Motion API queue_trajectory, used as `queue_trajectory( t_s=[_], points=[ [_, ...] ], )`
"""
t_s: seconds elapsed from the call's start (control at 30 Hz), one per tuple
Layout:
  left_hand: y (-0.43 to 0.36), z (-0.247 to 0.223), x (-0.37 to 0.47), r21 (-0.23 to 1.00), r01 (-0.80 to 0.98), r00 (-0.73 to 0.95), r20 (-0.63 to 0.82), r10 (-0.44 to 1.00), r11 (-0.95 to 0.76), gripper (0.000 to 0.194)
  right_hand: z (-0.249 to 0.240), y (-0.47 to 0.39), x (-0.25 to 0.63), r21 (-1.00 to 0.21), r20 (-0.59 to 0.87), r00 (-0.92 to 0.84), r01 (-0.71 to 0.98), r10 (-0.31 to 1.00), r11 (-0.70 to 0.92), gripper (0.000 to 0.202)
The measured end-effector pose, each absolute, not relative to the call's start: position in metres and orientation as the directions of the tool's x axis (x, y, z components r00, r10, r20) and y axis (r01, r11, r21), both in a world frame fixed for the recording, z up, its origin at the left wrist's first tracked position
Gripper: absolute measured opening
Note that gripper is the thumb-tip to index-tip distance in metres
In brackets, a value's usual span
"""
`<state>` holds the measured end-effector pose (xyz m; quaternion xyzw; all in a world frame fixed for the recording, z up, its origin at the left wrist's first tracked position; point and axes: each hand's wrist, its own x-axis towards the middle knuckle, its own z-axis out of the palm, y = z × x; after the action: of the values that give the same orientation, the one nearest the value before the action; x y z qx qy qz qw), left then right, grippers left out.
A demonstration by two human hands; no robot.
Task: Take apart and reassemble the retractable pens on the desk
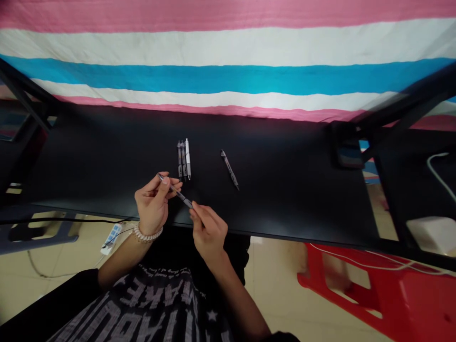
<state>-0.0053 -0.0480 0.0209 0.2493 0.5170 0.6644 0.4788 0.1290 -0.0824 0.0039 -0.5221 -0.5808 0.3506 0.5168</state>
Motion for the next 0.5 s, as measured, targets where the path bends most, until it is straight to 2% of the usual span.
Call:
queue_trajectory(
  t_s=[0.07,0.1,0.17,0.23,0.4,0.5],
  points=[
    [-0.048,0.019,-0.003,0.921,-0.389,-0.449,-0.171,0.877,-0.020,0.026,0.003,-0.082,0.130,-0.891,0.370,0.129,0.330,0.920,0.312,0.009],
    [-0.048,0.019,-0.002,0.910,-0.413,-0.450,-0.182,0.874,-0.023,0.026,0.003,-0.081,0.130,-0.893,0.361,0.137,0.336,0.922,0.300,0.011],
    [-0.048,0.021,-0.001,0.887,-0.461,-0.444,-0.199,0.874,-0.033,0.025,0.003,-0.080,0.131,-0.938,0.238,0.111,0.282,0.965,0.199,0.018],
    [-0.047,0.023,-0.001,0.870,-0.491,-0.442,-0.203,0.874,-0.046,0.025,0.004,-0.079,0.133,-0.965,0.150,0.084,0.227,0.985,0.128,0.017],
    [-0.046,0.027,-0.003,0.839,-0.539,-0.462,-0.218,0.860,-0.077,0.026,0.010,-0.076,0.134,-0.974,0.141,0.096,0.189,0.985,0.121,0.019],
    [-0.046,0.026,-0.003,0.838,-0.537,-0.485,-0.216,0.847,-0.094,0.026,0.016,-0.074,0.132,-0.971,0.137,0.090,0.207,0.987,0.116,0.014]
  ],
)
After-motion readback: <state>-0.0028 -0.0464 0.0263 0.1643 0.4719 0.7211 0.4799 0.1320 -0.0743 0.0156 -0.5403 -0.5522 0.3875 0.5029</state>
